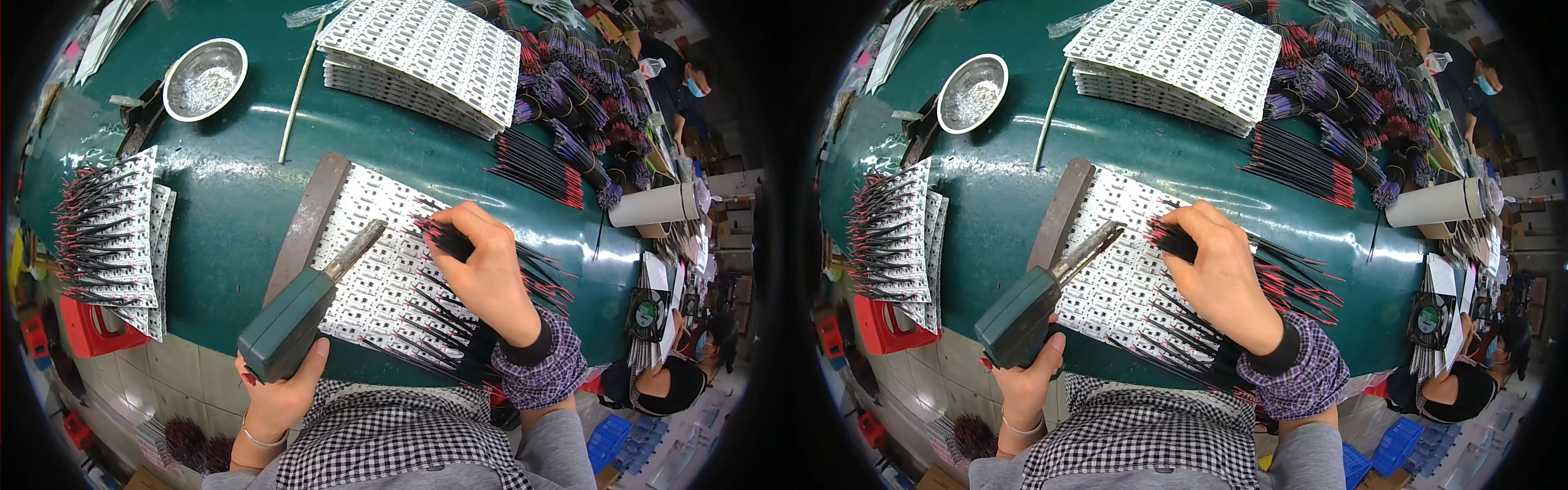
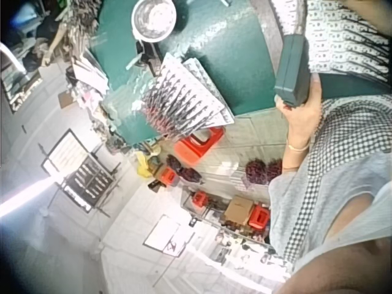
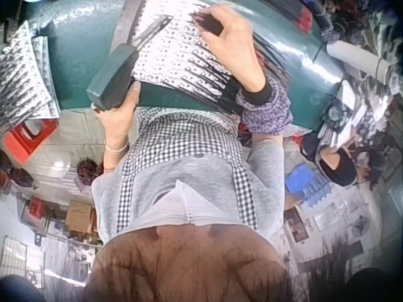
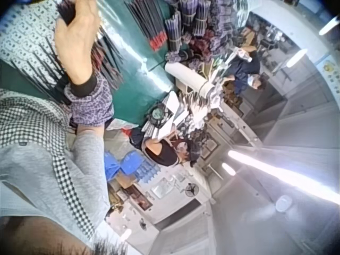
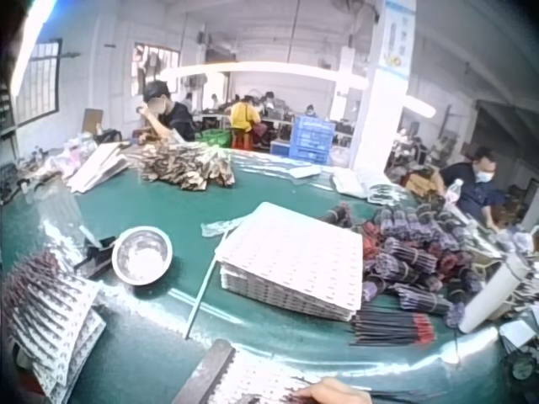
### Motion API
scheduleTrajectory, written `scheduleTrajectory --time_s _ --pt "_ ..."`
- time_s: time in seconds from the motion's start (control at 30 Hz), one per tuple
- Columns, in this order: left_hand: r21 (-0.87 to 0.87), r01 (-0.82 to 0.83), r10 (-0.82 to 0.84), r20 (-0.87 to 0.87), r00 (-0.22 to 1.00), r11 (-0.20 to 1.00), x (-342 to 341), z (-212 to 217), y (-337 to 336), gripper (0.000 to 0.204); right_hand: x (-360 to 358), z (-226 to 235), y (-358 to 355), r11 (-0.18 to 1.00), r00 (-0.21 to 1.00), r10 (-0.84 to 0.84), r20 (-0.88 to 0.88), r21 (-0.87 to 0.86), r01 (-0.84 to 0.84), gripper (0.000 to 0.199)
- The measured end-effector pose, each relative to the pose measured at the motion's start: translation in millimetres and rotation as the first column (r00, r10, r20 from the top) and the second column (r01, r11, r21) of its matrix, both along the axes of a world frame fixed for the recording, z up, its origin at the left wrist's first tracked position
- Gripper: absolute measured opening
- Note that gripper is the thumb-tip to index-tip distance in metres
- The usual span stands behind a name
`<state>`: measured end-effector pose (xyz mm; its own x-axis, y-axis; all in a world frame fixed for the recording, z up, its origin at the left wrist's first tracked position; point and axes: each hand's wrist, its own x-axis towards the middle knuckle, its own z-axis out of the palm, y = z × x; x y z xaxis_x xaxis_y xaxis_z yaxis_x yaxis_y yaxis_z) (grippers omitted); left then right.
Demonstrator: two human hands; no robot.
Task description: The person solders wires onto contact points on circuit board sheets using a soldering iron while holding the wires in place by hand.
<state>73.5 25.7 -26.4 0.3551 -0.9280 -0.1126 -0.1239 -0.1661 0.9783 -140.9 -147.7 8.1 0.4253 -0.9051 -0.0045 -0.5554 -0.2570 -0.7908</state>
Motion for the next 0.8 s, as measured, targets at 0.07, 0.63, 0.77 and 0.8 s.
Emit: scheduleTrajectory --time_s 0.07,0.63,0.77,0.8 --pt "-0.014 0.019 -0.019 -0.025 0.999 1.0 -1 -4 -2 0.035 0 -14 -2 0.999 0.996 -0.014 -0.083 -0.04 0.011 0.029" --pt "-0.042 0.005 -0.006 -0.017 1.0 0.999 -14 9 -21 0.013 10 -27 -12 0.996 0.961 0.006 -0.276 -0.083 -0.03 0.019" --pt "-0.02 0.042 -0.042 0.017 0.999 0.999 -8 3 -11 0.022 11 -27 -12 0.996 0.962 0.005 -0.274 -0.083 -0.029 0.019" --pt "-0.048 0.06 -0.063 -0.056 0.996 0.997 -6 -1 -10 0.028 10 -27 -11 0.996 0.962 0.005 -0.274 -0.084 -0.029 0.019"
